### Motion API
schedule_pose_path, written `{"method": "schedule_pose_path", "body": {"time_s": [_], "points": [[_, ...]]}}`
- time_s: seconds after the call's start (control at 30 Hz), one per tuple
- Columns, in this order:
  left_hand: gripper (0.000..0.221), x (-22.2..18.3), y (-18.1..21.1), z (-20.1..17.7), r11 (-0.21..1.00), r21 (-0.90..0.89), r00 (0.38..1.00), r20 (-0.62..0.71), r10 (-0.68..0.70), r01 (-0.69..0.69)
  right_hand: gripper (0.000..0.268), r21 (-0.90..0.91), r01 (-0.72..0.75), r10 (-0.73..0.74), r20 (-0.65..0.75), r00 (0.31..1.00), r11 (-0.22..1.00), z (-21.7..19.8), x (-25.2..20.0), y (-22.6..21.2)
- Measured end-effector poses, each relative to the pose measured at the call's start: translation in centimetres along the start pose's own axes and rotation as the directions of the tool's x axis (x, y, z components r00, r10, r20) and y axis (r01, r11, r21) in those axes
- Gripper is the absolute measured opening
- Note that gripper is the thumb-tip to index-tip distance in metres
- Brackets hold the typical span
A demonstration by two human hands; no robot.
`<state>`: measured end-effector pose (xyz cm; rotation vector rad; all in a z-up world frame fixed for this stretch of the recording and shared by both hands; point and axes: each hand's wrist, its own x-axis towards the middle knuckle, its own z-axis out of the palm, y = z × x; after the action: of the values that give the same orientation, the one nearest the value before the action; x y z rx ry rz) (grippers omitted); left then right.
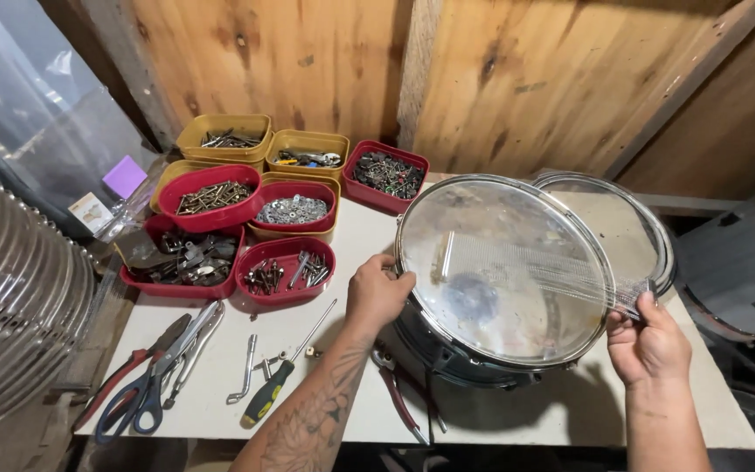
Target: Installing snare wires onto a snare drum by selecting parts from storage bins and positioning them on the drum head.
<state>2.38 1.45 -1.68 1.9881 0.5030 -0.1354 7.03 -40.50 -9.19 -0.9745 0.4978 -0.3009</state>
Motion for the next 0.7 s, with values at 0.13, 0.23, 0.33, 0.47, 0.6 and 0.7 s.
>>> {"method": "schedule_pose_path", "body": {"time_s": [0.13,0.23,0.33,0.47,0.6,0.7], "points": [[0.056,1.0,0.4,-0.1,1.000,-0.001,1.000,-0.012,-0.002,0.002,0.011,-0.039,0.003,-0.002,0.028,1.000,0.999,-0.2,0.5,-0.1],[0.051,1.7,0.7,-0.2,0.998,-0.047,0.999,-0.025,-0.037,0.035,0.015,-0.054,0.009,-0.005,0.074,0.997,0.999,-0.5,1.4,-0.2],[0.051,2.1,0.7,-0.3,0.996,-0.087,0.999,-0.046,-0.024,0.020,0.007,-0.077,-0.010,0.017,0.095,0.995,0.997,-0.7,2.1,-0.4],[0.048,2.0,1.0,-0.7,0.993,-0.104,0.998,-0.029,-0.057,0.054,0.007,-0.173,-0.020,0.050,0.170,0.984,0.985,-0.9,3.5,-0.8],[0.042,2.5,0.5,-0.5,0.994,-0.101,0.998,-0.048,-0.045,0.040,0.010,-0.381,0.015,0.079,0.232,0.970,0.924,0.6,3.4,-2.2],[0.044,2.6,-0.7,0.0,0.989,-0.147,0.998,-0.063,0.011,-0.021,0.027,-0.485,0.043,0.108,0.278,0.954,0.873,2.8,3.7,-3.0]]}}
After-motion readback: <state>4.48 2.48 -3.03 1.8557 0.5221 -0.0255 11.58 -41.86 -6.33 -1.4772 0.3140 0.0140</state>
